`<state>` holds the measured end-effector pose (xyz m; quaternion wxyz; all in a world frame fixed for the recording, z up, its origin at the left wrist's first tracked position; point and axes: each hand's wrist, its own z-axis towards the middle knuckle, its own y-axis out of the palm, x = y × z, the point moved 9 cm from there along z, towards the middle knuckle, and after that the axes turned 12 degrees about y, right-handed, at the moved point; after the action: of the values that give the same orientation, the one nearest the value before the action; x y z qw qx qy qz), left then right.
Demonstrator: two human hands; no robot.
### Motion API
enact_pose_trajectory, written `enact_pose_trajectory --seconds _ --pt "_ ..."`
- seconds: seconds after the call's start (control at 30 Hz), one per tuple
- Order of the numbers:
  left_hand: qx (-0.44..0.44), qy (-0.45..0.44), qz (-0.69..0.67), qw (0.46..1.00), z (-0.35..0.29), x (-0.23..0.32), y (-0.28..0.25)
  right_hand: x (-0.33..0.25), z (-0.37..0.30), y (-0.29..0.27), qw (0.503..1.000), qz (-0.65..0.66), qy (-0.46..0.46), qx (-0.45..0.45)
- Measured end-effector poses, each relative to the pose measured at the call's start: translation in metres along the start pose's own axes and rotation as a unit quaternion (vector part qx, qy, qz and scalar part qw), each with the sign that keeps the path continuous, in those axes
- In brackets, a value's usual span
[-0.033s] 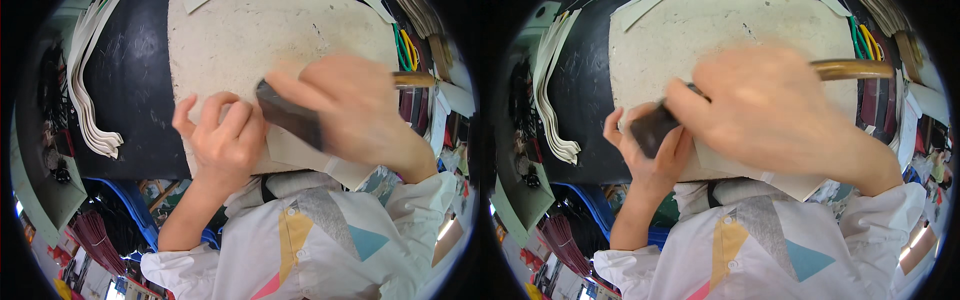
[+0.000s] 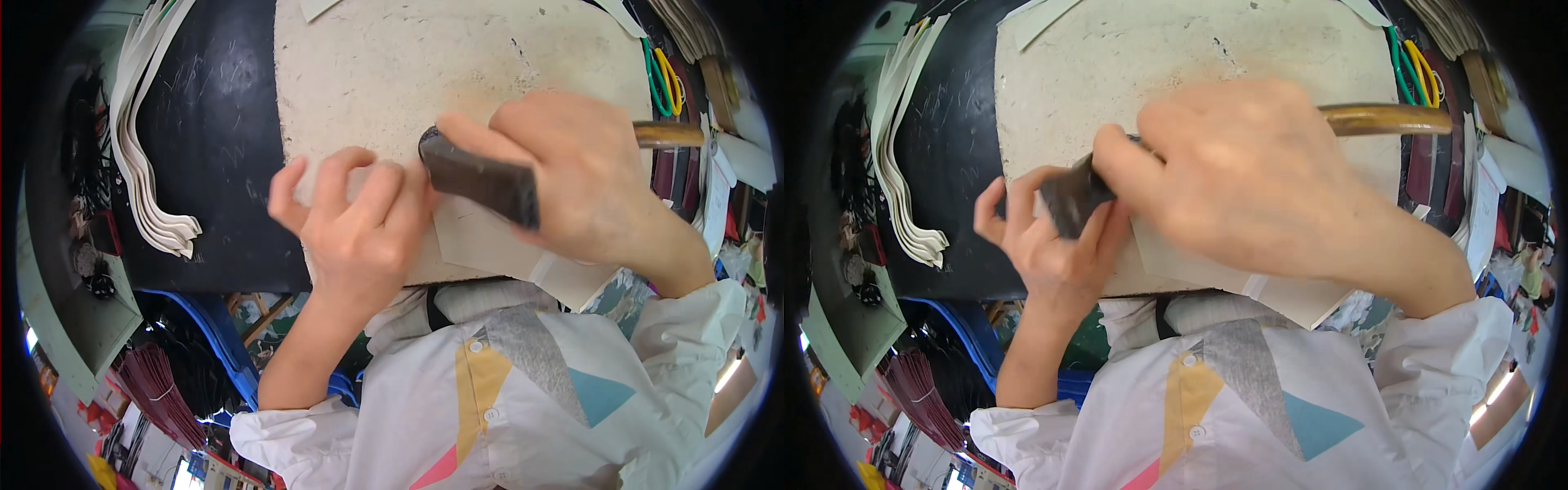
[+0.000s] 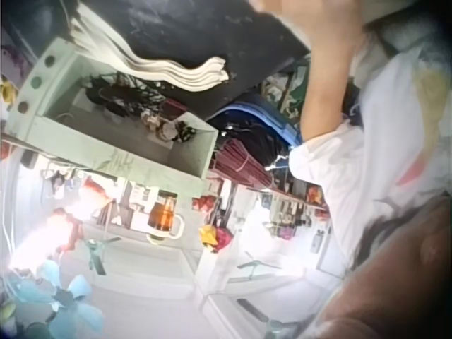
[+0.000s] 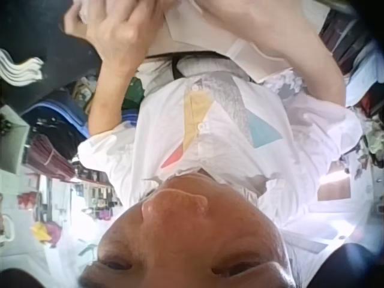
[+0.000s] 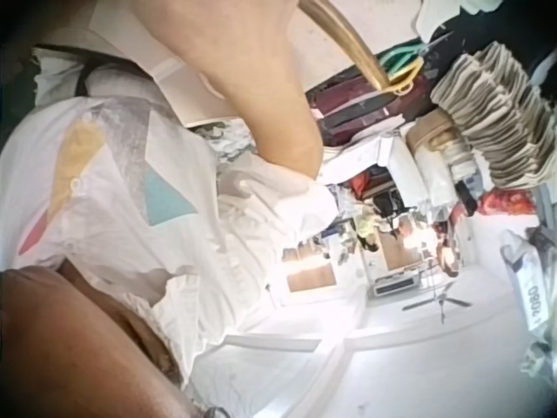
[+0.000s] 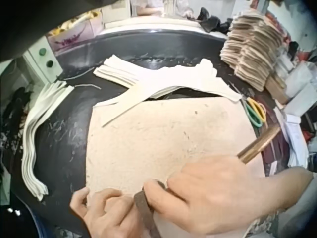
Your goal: The person is using a hammer to flatten or bond shoe components on a workbench.
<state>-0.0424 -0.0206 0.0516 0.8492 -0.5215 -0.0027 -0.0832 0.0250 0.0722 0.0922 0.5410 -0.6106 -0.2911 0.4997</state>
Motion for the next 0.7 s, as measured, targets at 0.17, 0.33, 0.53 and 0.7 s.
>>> enact_pose_trajectory --seconds 0.17,0.33,0.53,0.7 --pt "0.013 -0.042 -0.044 0.998 -0.005 0.004 0.005 0.003 -0.002 0.005 1.0 0.018 -0.006 -0.017" --pt "0.059 -0.054 -0.057 0.995 -0.009 0.006 0.005 -0.001 -0.004 -0.004 0.998 -0.005 -0.022 0.057" --pt "0.053 -0.03 -0.038 0.997 -0.007 0.009 0.003 -0.004 -0.001 -0.01 0.998 -0.003 -0.046 0.05" --pt "0.004 -0.017 0.01 1.0 0.0 0.004 -0.003 -0.003 -0.007 0.006 0.999 0.014 -0.034 0.006"
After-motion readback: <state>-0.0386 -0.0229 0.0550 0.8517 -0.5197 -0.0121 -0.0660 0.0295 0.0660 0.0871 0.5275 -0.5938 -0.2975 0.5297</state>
